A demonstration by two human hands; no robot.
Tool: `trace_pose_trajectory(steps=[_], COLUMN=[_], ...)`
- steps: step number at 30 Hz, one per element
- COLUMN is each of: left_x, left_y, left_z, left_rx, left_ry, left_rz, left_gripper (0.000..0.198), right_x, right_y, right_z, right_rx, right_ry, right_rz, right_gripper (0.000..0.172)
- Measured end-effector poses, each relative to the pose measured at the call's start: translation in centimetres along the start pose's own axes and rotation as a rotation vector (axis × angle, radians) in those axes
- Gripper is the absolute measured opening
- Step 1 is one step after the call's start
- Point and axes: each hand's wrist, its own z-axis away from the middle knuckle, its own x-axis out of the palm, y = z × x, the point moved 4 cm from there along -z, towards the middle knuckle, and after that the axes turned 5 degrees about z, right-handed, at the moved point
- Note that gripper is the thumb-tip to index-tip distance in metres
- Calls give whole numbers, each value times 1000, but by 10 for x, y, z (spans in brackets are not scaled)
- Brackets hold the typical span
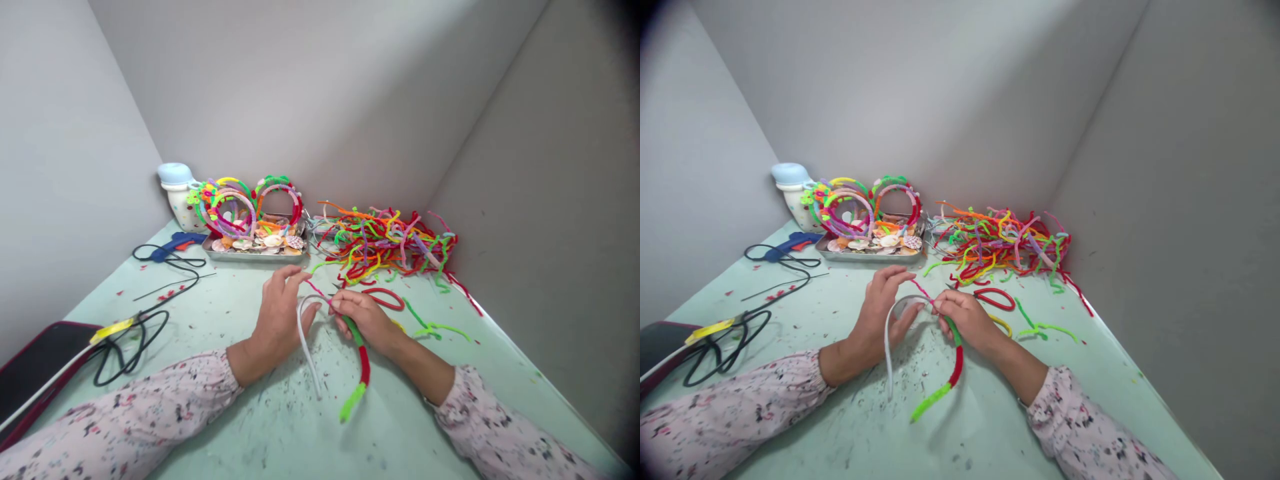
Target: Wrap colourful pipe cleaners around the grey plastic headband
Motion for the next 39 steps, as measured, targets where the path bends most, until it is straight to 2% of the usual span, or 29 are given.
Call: trace_pose_trajectory(steps=[2, 4, 7, 10, 18, 39], left_x=[-3, -2, 5, 12, 15, 16], left_y=[-3, -6, -8, -7, -4, -6], left_z=[-1, -1, 0, 1, -1, 1], left_rx=[-62, -115, -142, -168, -187, -258], left_ry=[51, 48, -90, -196, -257, -260], left_rz=[31, 91, 205, 292, 320, 356], left_gripper=[38, 27, 9, 14, 16, 19], right_x=[-1, -2, -2, -1, 2, 5], right_y=[1, 4, 6, 7, 2, -8], right_z=[-1, -2, -3, -3, 1, 3], right_rx=[-9, -19, -42, -74, -154, -176], right_ry=[44, 70, 99, 116, 113, 53], right_rz=[-19, -23, 14, 66, 261, 372], right_gripper=[17, 17, 18, 19, 20, 22])
